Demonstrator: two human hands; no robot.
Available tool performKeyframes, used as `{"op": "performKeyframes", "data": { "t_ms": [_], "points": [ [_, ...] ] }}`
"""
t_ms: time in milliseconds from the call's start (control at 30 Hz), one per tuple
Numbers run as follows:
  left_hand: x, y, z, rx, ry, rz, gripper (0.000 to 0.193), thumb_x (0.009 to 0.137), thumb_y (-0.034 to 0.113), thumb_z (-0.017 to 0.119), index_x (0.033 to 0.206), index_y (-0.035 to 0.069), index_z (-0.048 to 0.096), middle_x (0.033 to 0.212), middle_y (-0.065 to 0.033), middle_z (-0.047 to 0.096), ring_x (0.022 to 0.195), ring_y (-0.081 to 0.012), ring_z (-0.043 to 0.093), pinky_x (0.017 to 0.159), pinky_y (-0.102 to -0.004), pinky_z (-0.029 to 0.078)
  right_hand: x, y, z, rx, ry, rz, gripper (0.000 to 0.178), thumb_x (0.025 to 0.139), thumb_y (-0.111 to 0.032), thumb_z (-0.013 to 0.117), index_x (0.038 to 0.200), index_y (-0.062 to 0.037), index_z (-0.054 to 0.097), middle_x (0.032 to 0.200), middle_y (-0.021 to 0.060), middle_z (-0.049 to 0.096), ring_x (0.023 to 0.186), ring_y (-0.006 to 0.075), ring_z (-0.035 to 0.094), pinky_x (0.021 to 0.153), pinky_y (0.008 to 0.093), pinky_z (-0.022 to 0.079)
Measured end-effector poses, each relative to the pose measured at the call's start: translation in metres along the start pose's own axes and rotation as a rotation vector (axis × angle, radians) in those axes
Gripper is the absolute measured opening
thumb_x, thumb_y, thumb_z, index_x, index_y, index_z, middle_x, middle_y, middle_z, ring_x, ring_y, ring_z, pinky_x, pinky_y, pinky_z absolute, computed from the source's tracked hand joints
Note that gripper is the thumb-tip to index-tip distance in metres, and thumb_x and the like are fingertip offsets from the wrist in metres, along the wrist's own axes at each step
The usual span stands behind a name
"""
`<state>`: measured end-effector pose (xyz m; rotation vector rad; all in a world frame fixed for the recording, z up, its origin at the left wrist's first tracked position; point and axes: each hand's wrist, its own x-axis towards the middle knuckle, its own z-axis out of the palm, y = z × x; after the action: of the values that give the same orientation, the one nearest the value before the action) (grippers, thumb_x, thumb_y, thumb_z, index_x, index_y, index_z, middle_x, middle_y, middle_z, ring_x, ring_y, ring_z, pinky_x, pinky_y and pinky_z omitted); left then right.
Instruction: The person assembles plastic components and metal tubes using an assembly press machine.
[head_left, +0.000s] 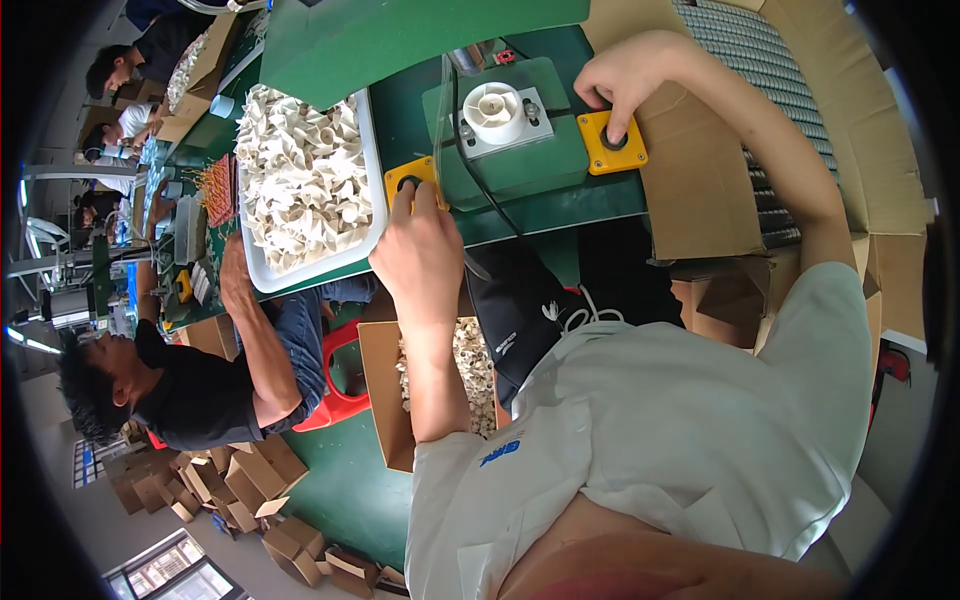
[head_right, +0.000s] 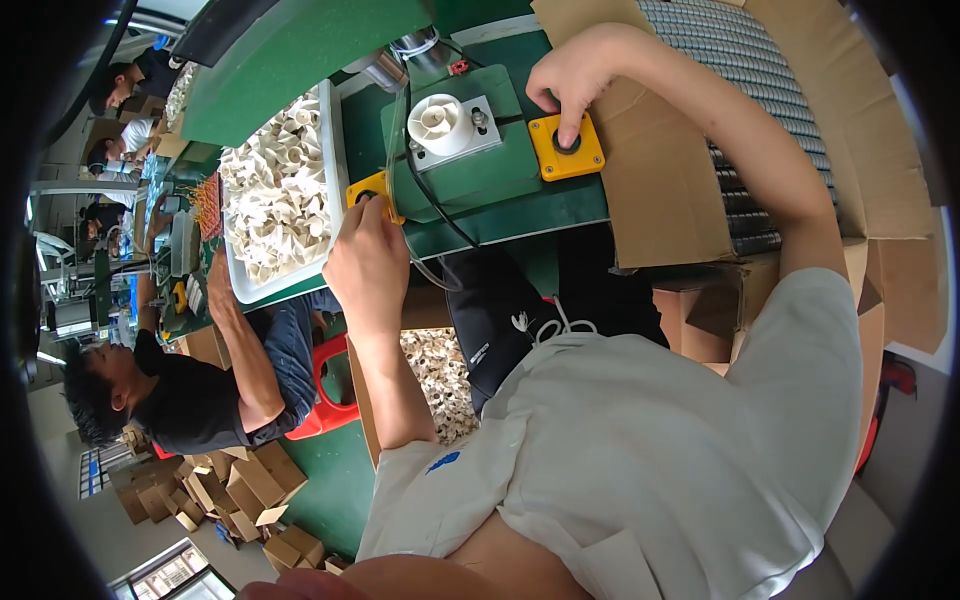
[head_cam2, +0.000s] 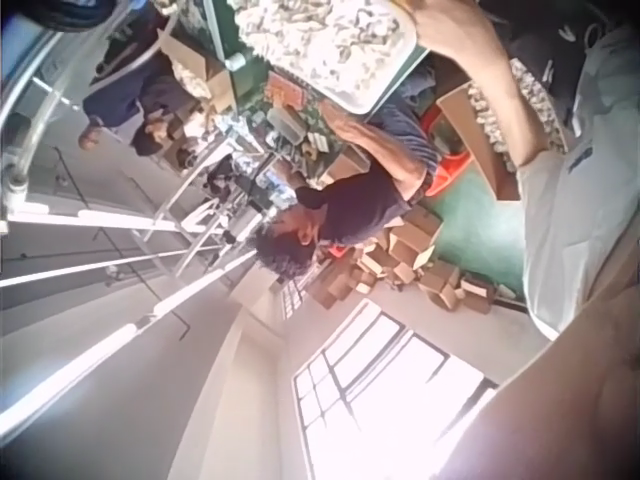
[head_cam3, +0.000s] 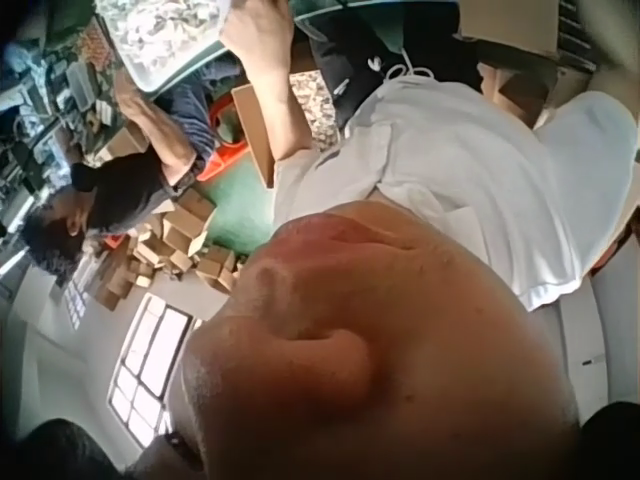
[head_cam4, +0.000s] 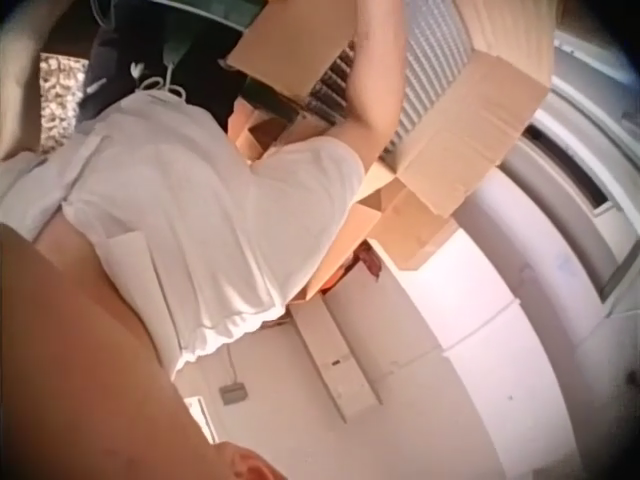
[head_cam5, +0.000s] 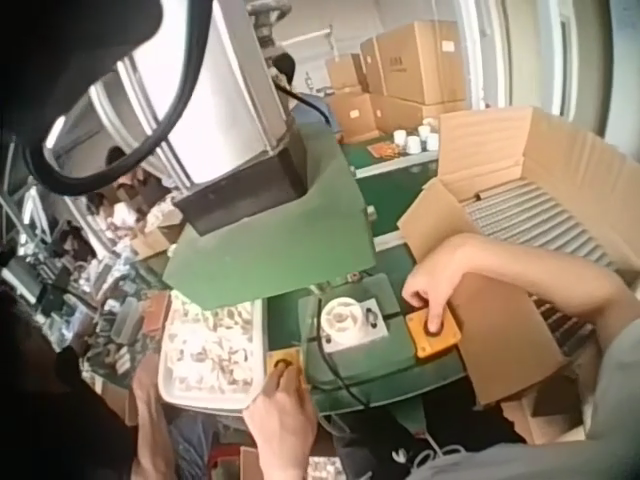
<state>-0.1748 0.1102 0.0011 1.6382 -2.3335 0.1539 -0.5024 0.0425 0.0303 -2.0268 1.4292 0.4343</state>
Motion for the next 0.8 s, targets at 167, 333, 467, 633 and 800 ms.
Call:
{"op": "performKeyframes", "data": {
  "t_ms": [167,333,467,633,800],
  "points": [
    [-0.003,-0.002,0.003,-0.062,0.073,0.018,0.023,0.086,0.013,0.063,0.108,0.009,0.07,0.107,-0.0084,0.072,0.074,-0.033,0.069,0.063,-0.0387,0.053,-0.007,-0.011,-0.003,-0.083,0.07,-0.003,0.05,0.062,-0.041,0.091,0.085,-0.0042,0.065,0.068,0.0065,0.065,0.054,0.0197,0.055,0.052,0.0301,0.041],
    [0.034,0.024,-0.031,0.076,-0.171,-0.037,0.022,0.085,0.021,0.067,0.101,0.006,0.065,0.089,-0.0121,0.073,0.068,-0.0314,0.069,0.056,-0.0398,0.052,0.0,0.005,-0.004,-0.009,-0.021,-0.094,0.044,0.071,-0.04,0.086,0.082,-0.0039,0.064,0.065,0.0045,0.061,0.055,0.0181,0.054,0.053,0.0288,0.041],
    [0.082,0.058,-0.031,-0.627,0.163,0.039,0.031,0.082,0.028,0.072,0.095,0.001,0.064,0.072,-0.0126,0.069,0.056,-0.0282,0.061,0.054,-0.0369,0.048,0.007,0.014,0.003,0.088,0.18,-0.256,0.043,0.084,-0.045,0.074,0.084,-0.004,0.064,0.063,0.0031,0.058,0.05,0.0142,0.051,0.048,0.0262,0.038],
    [0.028,0.04,-0.003,-0.937,0.071,-0.064,0.03,0.077,0.019,0.079,0.093,-0.001,0.063,0.076,-0.0081,0.064,0.062,-0.0156,0.053,0.061,-0.0268,0.046,-0.01,-0.025,-0.006,0.774,0.33,-0.369,0.065,0.097,-0.063,0.033,0.093,-0.0055,0.062,0.063,0.0037,0.054,0.038,0.0068,0.035,0.035,0.0201,0.025],
    [-0.112,-0.044,0.045,-0.837,0.057,-0.44,0.028,0.076,0.009,0.08,0.095,0.002,0.061,0.073,-0.0069,0.063,0.061,-0.0147,0.056,0.059,-0.0266,0.047,0.009,-0.067,-0.016,1.102,0.375,-0.686,0.077,0.095,-0.071,0.021,0.1,-0.0033,0.058,0.063,0.0068,0.051,0.034,0.0074,0.029,0.033,0.0206,0.021]
  ]
}}
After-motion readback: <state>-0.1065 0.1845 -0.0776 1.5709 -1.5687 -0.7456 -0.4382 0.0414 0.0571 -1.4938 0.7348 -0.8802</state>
